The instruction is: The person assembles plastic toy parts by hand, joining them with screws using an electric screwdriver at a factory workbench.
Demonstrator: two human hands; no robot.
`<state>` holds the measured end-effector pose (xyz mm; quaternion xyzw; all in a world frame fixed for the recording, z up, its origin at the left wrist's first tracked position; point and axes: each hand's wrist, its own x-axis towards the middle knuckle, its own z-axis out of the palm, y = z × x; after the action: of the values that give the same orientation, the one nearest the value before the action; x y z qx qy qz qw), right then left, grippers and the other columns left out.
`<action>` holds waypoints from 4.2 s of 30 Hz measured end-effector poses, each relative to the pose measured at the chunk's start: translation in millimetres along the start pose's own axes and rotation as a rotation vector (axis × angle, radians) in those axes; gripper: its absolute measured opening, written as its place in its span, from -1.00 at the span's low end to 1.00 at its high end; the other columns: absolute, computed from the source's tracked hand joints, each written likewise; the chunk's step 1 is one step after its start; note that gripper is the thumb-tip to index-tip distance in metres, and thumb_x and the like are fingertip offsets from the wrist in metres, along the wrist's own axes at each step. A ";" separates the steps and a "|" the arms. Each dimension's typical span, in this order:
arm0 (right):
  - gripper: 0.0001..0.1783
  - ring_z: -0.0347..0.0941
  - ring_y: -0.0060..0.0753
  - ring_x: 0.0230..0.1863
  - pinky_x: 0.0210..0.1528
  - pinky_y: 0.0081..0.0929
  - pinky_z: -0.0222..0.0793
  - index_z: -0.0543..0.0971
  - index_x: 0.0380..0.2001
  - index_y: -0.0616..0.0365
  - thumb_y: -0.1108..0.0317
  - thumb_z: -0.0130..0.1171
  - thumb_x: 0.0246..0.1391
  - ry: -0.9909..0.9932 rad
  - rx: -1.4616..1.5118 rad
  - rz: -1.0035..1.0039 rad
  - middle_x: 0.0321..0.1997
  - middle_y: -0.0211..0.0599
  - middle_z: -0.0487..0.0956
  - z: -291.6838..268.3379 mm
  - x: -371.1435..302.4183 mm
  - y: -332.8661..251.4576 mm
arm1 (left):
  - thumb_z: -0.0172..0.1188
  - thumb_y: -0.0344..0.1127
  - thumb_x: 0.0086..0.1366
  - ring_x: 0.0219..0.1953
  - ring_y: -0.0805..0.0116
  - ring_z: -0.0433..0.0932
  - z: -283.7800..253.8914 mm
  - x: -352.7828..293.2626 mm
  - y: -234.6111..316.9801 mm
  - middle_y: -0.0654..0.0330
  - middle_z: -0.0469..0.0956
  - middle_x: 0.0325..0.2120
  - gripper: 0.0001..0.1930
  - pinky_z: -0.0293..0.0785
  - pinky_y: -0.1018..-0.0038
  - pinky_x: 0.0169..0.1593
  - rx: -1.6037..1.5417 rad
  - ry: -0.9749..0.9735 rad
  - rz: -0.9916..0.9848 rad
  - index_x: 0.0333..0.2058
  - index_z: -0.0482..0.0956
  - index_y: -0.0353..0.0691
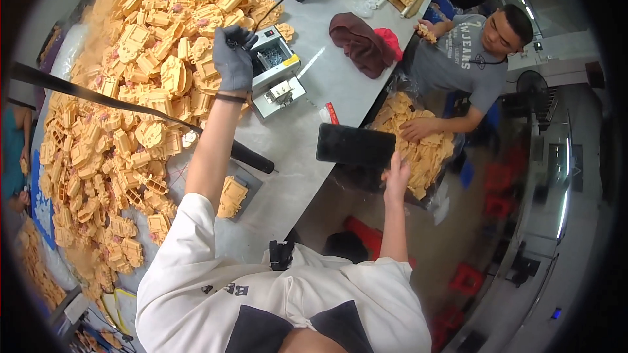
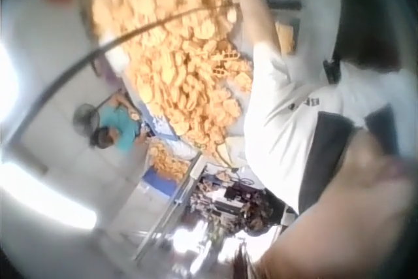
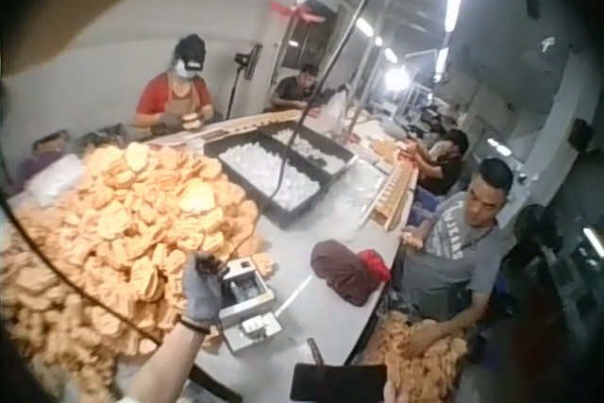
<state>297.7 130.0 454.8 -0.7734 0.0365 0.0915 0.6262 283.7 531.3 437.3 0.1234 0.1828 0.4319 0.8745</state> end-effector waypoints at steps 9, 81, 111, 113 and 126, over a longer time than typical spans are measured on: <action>-0.72 0.04 -0.82 -0.72 -0.73 -0.77 0.00 0.35 -0.57 0.01 0.14 -0.03 0.17 0.145 0.001 0.075 -0.64 -0.65 0.18 -27.7 -51.9 27.5 | -0.15 -0.04 0.30 -0.48 0.29 0.48 -24.6 -1.0 -21.7 0.13 0.47 -0.62 -0.55 0.39 0.43 -0.25 0.488 -0.137 0.270 -0.56 0.46 -0.30; -0.63 0.35 -0.21 -0.22 -0.16 -0.25 0.23 0.44 -0.22 0.00 0.53 -0.04 -0.19 -1.102 -1.067 -1.436 -0.37 -0.27 0.38 69.0 19.8 106.2 | -0.20 0.03 0.31 -0.11 0.18 0.43 -261.0 -587.8 73.1 -0.05 0.47 -0.20 -0.45 0.26 0.35 0.05 0.604 1.023 0.425 -0.06 0.37 -0.42; -0.79 0.33 -0.11 -0.23 -0.13 -0.31 0.23 0.55 -0.34 0.21 0.61 0.12 -0.13 -1.192 -0.644 -1.380 -0.33 -0.17 0.40 45.4 59.7 140.4 | 0.01 -0.26 0.23 0.00 0.20 0.36 -272.6 -551.7 50.0 0.02 0.39 -0.06 -0.60 0.22 0.40 0.10 1.696 1.235 0.871 0.01 0.32 -0.32; -0.79 0.34 -0.11 -0.23 -0.14 -0.28 0.22 0.54 -0.36 0.20 0.61 0.12 -0.17 -1.223 -0.728 -1.382 -0.34 -0.15 0.41 47.4 54.4 126.1 | 0.20 -0.14 0.06 0.06 0.13 0.28 -261.9 -511.6 92.7 0.02 0.29 0.02 -0.39 0.18 0.33 0.12 2.014 1.180 0.801 0.08 0.25 -0.20; -0.42 0.29 -0.41 0.00 0.05 -0.43 0.22 0.21 0.13 0.22 0.58 -0.02 -0.04 -1.090 -0.088 -0.722 -0.04 -0.24 0.37 132.2 -15.7 92.4 | 0.28 -0.04 -0.10 0.15 0.07 0.10 -310.2 -415.7 117.1 0.15 0.22 0.06 -0.37 -0.01 0.16 0.20 2.422 0.983 0.581 0.01 0.35 0.04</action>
<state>253.8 238.4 342.6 -0.6048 -0.5518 0.2559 0.5140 -164.5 286.3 289.6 0.6825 0.7086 0.1671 -0.0642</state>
